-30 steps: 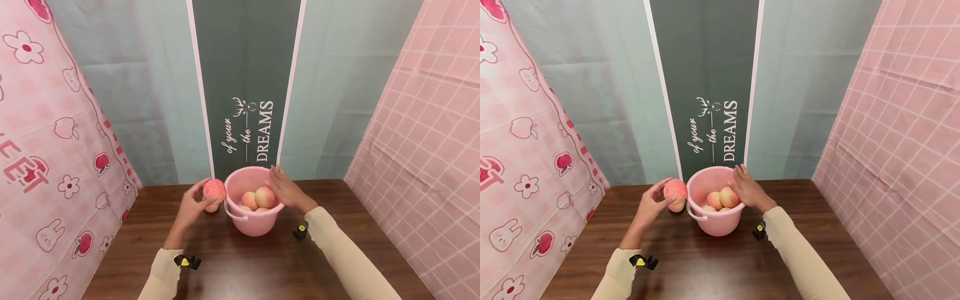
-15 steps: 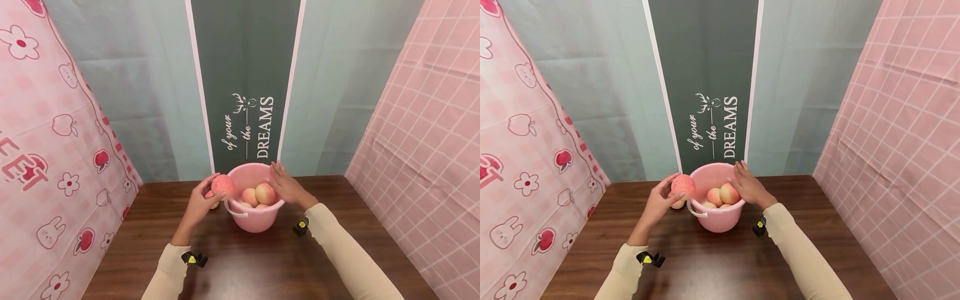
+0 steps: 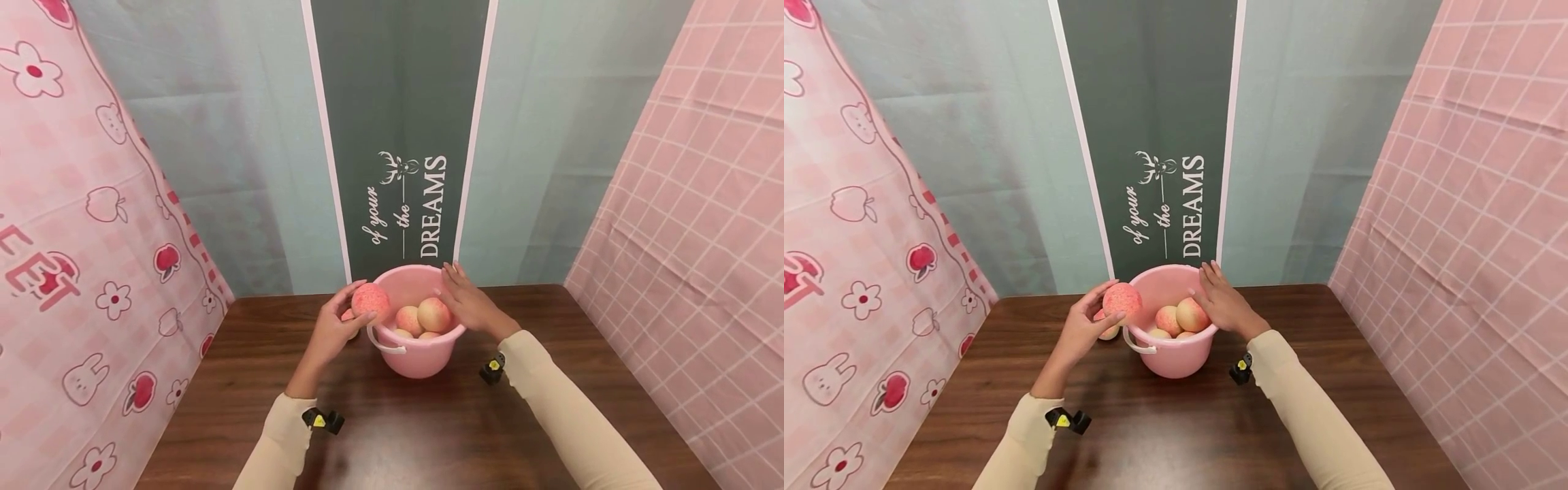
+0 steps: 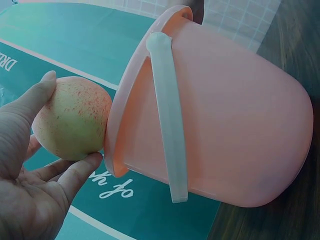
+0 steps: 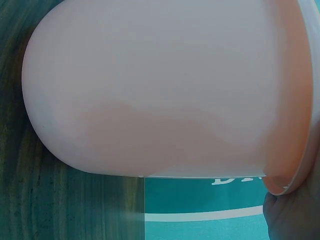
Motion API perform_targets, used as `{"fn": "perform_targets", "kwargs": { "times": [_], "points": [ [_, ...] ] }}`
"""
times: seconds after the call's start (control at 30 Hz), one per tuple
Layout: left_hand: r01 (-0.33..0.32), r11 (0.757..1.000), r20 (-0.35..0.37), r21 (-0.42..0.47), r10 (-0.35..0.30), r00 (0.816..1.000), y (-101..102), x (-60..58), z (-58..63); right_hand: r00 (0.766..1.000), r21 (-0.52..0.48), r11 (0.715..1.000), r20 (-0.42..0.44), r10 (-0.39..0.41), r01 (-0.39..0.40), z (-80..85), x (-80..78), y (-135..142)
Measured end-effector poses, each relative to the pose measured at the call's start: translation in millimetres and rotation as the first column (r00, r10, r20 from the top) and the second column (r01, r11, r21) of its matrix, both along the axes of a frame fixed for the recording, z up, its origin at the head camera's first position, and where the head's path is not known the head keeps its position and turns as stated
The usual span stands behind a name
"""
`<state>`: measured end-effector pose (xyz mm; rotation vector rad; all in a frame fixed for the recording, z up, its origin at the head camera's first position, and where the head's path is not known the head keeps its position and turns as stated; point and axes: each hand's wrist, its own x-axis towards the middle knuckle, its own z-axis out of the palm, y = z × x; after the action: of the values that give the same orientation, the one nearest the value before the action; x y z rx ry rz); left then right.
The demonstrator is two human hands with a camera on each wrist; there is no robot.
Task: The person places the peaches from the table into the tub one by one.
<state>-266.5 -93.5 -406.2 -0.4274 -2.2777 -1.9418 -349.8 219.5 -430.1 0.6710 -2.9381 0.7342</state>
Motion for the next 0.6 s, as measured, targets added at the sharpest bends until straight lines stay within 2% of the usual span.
{"fn": "perform_targets", "kwargs": {
  "times": [0.43,0.6],
  "points": [
    [0.005,1.0,-0.023,0.0,-0.005,1.0,4.2,0.0,1.6,1.0,0.008,1.0,0.012,-0.006,0.006,0.8,0.4,-2.7],
    [-0.007,1.0,-0.085,-0.025,0.004,0.996,3.4,-16.6,-17.1,1.0,0.017,1.0,0.005,-0.004,0.004,1.9,-1.4,-1.5]
  ]
}}
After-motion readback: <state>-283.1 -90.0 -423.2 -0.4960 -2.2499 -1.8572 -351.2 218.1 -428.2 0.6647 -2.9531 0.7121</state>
